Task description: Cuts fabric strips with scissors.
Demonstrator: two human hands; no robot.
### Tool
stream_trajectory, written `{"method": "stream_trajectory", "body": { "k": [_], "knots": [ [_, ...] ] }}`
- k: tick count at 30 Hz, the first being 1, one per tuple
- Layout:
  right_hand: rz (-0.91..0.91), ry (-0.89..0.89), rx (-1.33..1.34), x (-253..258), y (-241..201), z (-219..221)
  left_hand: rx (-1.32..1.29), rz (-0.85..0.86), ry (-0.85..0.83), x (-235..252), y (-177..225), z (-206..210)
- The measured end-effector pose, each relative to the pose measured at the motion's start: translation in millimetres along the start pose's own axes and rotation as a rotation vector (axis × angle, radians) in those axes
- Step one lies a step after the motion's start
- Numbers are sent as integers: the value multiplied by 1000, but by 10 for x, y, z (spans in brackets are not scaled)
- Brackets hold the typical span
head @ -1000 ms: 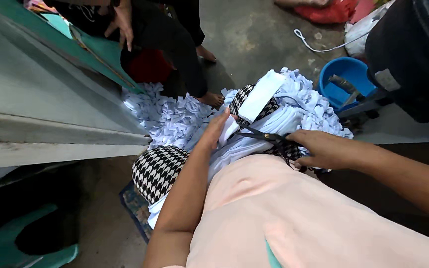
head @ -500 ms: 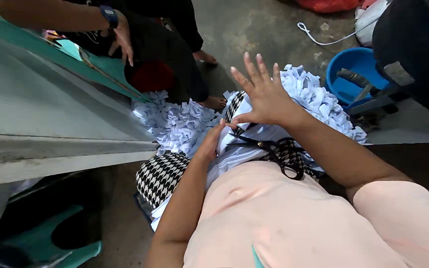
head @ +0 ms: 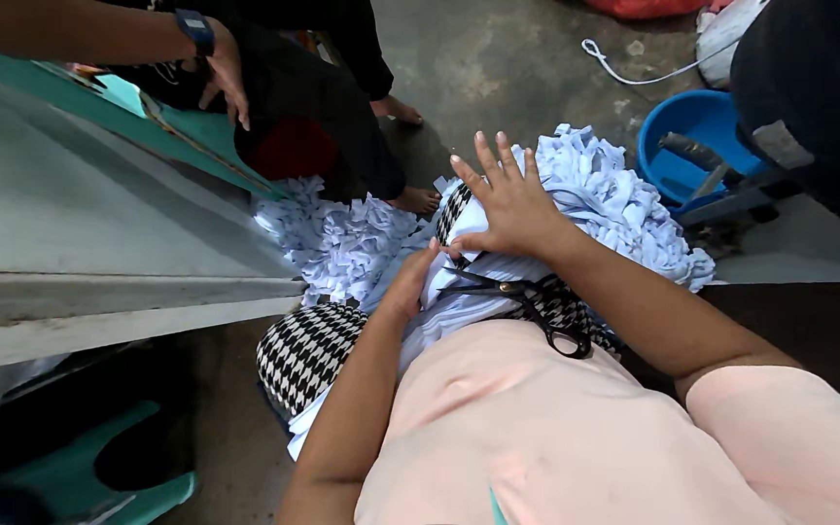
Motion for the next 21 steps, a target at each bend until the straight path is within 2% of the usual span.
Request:
{"method": "stream_trajectory", "body": {
  "k": [8,21],
  "knots": [
    [25,-65,-3,4,-28,12,25,-1,-2,-37,1,11],
    [-6,-6,-4,8,-39,44,-8,4,-34,-30,3,37]
  ]
}}
Point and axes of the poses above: each hand's wrist, its own x-axis towards the middle knuckle, its own z-axis out of the palm, y = z × x, the point moved 4 cm from there along x, towards the middle knuckle, and after that the axes turned 9 degrees about -y, right-handed, at the moved point
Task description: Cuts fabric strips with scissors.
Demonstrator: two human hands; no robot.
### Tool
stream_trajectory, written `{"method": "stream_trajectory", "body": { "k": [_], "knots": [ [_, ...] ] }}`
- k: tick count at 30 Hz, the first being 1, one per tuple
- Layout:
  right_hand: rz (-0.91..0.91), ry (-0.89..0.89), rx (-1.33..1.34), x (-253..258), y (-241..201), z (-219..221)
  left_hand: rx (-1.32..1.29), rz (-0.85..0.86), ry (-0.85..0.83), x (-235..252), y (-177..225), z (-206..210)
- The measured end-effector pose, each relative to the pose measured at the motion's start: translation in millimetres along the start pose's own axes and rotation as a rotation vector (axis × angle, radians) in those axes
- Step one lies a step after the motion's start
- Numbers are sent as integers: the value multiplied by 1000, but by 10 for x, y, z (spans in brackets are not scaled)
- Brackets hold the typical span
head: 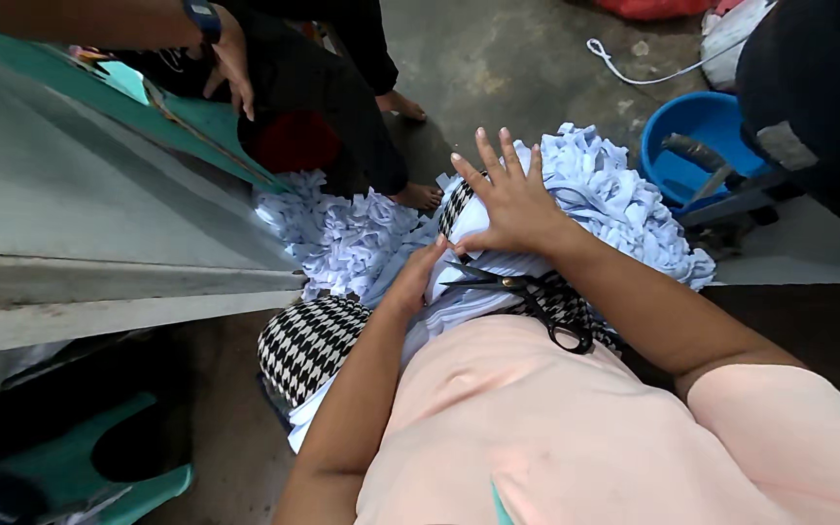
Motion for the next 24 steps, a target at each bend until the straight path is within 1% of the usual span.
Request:
{"method": "stream_trajectory", "body": {
  "k": [15,18,21,22,24],
  "knots": [
    [4,-8,-6,12,-16,2,4,5,-8,-29,5,5],
    [-54,86,94,-98,24,-98,-7,43,-37,-40,2,-11],
    [-121,297,132,-347,170,-290,9,70,-49,-56,1,-44],
    [-115,336,142,-435,259,-348,21,69,-37,-61,6,-49],
    [-43,336,216,-563,480,-401,27,68,-8,-50,25,-47]
  ]
}}
Point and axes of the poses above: each hand's wrist, its own x-axis towards the middle knuckle, its own z-axis out of the palm, y = z × x, the point moved 4 cm from there along x, towards the middle knuckle, and after that the axes turned 9 degrees about -y, right-handed, at the moved point
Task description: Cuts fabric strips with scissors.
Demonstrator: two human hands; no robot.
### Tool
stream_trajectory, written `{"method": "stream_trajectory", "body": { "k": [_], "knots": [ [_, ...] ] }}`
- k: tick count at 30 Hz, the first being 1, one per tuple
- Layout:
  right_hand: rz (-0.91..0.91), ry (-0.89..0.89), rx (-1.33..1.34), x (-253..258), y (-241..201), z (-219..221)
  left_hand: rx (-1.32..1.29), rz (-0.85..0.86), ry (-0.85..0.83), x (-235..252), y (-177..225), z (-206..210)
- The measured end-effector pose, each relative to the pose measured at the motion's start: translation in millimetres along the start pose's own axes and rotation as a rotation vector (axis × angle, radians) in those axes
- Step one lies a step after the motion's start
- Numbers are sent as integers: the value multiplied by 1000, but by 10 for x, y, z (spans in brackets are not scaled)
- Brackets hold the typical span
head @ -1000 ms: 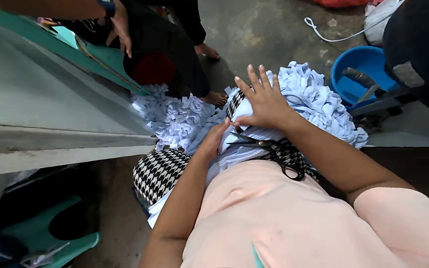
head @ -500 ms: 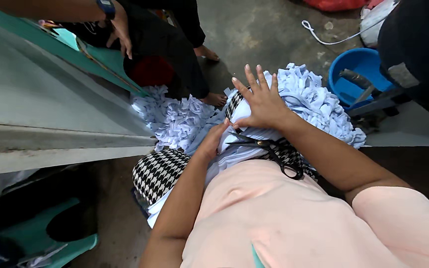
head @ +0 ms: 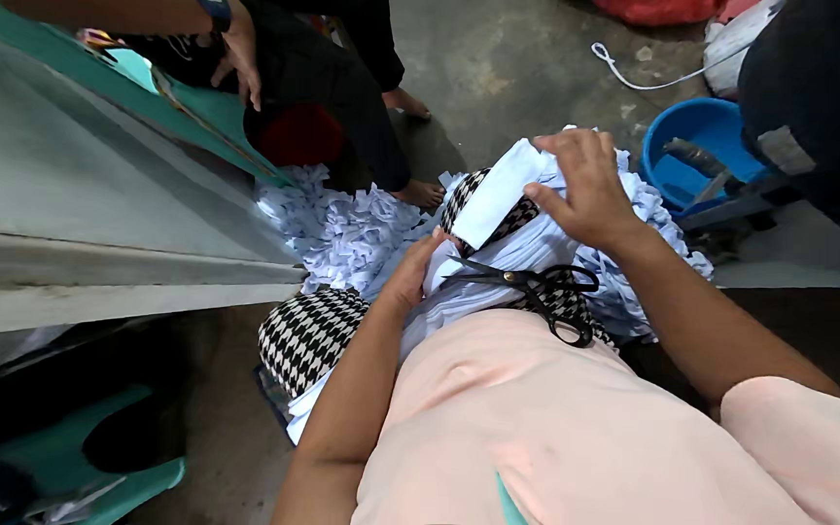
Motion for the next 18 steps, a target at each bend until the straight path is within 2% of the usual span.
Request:
{"method": "stream_trajectory", "body": {
  "k": [2,5,8,10,13,15,18],
  "knots": [
    [177,-54,168,-20,264,-9,-14,10,-2,48,19,19],
    [486,-170,564,102,595,192,-4,-10,-9,94,-14,48],
    [628,-298,829,260,537,418,28,-5,6,75,-19,49],
    [587,-287,893,336,486,474,15,16,26,69,-20,36],
    [425,-182,979,464,437,418,-1,47,64,42,6,47],
    [351,-167,1076,496,326,247,16,56,77,23,27,54],
    [258,-137,1132,433,128,-219,42,72,12,40,-6,-10]
  ]
}}
Point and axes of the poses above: each hand's wrist, its own x-axis towards the middle knuckle, its own z-axis out of the palm, y = z × x, the point moved 4 cm from there along x, towards the middle knuckle, and after that the axes turned 9 degrees about -y, right-handed, at the moved point
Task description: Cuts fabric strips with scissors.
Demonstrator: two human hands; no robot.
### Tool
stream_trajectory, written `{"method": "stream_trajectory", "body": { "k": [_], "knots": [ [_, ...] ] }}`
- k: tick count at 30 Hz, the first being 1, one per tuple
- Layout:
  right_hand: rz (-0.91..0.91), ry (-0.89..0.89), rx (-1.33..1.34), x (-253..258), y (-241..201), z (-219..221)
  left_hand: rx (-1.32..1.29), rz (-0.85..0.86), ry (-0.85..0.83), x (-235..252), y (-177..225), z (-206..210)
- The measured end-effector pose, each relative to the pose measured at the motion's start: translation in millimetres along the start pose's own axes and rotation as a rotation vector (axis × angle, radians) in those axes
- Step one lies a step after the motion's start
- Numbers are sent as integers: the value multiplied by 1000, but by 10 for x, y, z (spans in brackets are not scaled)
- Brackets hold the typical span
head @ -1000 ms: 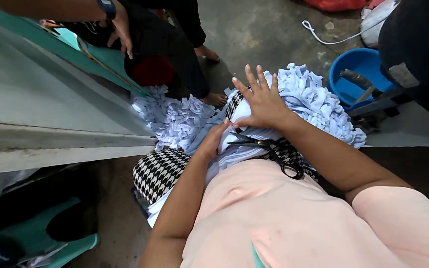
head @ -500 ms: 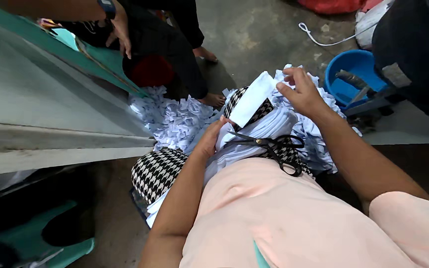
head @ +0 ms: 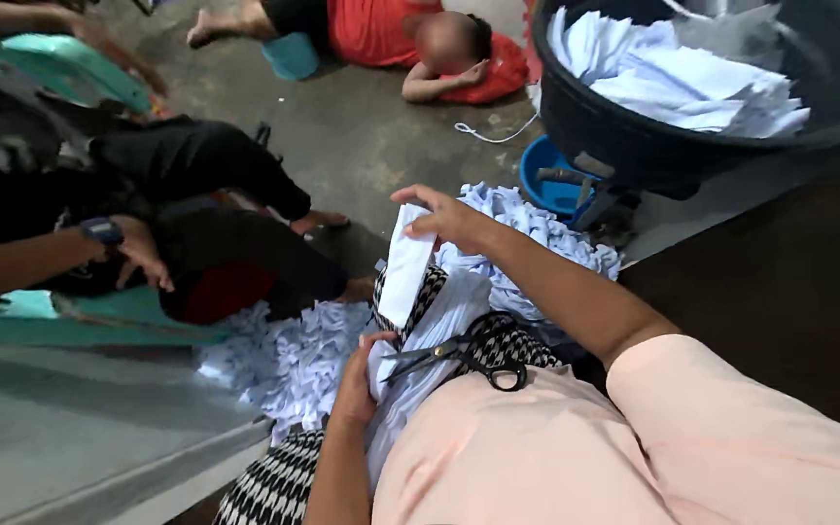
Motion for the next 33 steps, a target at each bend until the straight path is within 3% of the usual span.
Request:
{"method": "stream_trajectory", "body": {
  "k": [3,5,9,12,13,15,17,19,20,23,26,29,33],
  "knots": [
    [-171,70,-46,-248,-495,-296,-20,10,-25,15,-21,-19],
    [-287,208,-49,-446,-841,-630,-27,11,-28,25,-25,-19],
    [-470,657,8,-1029,-1414,-1401,-25,7,-25,38,-37,-31],
    [-538,981,23,-1520,-1412,-2021,-25,23,-6,14,-9,-28],
    [-474,1104,-49,-1692,-1319,-2212,-41,46,-12,6,1,-26],
    [-109,1359,-414,-2056,-1091,-2445,-77,76,-28,-7,12,-19],
    [152,1413,-747,-2291,-982,-2372,-114,97,-40,0,20,-8],
    [179,1261,-884,-2250,-981,-2053,-140,99,-54,11,20,-2],
    [152,1090,-896,-2146,-961,-1834,-142,95,-71,9,18,2],
    [-13,261,-814,-1685,-707,-964,-154,109,-167,3,-5,-3],
    [122,-478,-778,-1303,-162,-23,-189,135,-232,5,-8,-1],
    [366,-716,-918,-1187,263,447,-217,107,-217,-43,-7,-15],
    [460,-683,-1045,-1214,372,616,-250,69,-210,-91,-3,-8]
  ]
}}
Point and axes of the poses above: each hand's wrist, its own x-axis towards the middle knuckle, its own z-axis out of the palm, y = z × x, the point moved 4 cm from there along x, towards the middle knuckle, and after that the axes turned 9 degrees about -y, right-handed, at the moved point
